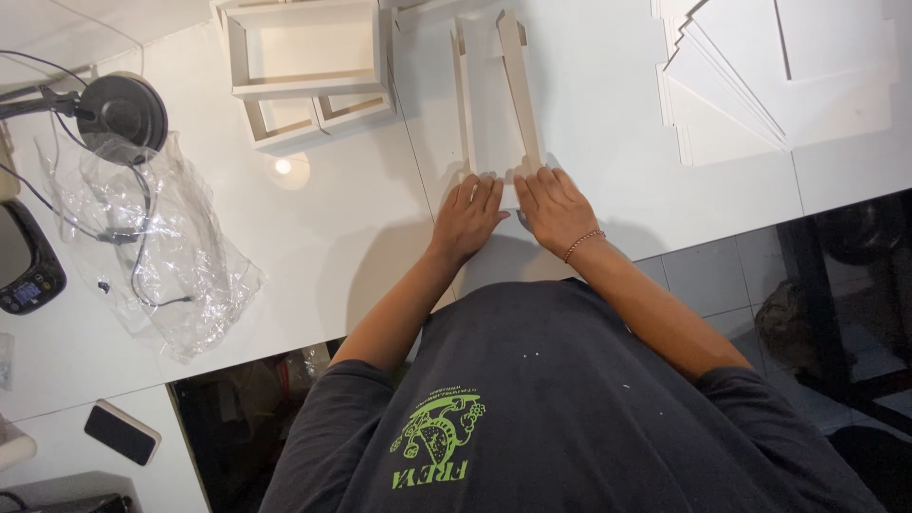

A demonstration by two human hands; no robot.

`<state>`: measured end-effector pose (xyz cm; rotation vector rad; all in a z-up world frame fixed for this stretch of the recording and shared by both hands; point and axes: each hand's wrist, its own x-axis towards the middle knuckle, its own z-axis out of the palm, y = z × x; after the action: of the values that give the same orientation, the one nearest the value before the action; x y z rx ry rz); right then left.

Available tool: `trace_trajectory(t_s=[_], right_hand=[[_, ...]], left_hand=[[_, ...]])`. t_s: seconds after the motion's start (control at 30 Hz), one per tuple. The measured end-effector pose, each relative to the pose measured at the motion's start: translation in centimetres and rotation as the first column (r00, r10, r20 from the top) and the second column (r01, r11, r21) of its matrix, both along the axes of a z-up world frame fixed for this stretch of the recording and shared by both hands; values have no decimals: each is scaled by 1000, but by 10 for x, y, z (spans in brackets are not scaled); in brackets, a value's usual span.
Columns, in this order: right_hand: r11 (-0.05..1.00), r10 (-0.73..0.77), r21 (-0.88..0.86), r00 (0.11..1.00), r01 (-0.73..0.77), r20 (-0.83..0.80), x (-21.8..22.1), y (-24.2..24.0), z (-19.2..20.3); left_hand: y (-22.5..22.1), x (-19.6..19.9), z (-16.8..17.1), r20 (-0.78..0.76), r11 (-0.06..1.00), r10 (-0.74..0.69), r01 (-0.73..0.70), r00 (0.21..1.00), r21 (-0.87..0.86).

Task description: Folding a flat cardboard template into a rectangular box

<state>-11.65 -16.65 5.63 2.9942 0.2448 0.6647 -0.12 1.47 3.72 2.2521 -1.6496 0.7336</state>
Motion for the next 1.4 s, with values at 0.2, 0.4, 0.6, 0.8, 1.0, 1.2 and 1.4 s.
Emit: trace_trajectory(t_s=[0.2, 0.4, 0.6, 0.8, 1.0, 1.2, 1.4], right_hand=[[998, 56, -9, 997, -57, -61, 8, -8, -8], [995, -12, 92, 977, 32, -214, -1, -5, -5], [995, -54, 70, 954, 78, -294, -4, -4, -31], [991, -114, -3, 827, 134, -550, 5, -6, -33], [992, -123, -33, 846, 125, -519, 0, 5, -11], [986, -150, -27, 801, 165, -579, 4, 6, -17], [984, -151, -20, 770, 177, -620, 13, 2, -16]], left_hand=[[-5, 3, -8, -87, 996, 14, -7, 996, 87], [-3, -3, 16, -107, 997, -45, 51, 993, 49], [-5, 4, -2, -106, 994, -91, 96, 990, 47], [-9, 0, 24, -108, 975, -46, 68, 993, 213], [-12, 3, -2, -76, 985, -80, 90, 994, 146], [-11, -7, 9, -212, 992, -91, 106, 973, 62], [-12, -6, -6, 8, 982, -46, 47, 999, -184]])
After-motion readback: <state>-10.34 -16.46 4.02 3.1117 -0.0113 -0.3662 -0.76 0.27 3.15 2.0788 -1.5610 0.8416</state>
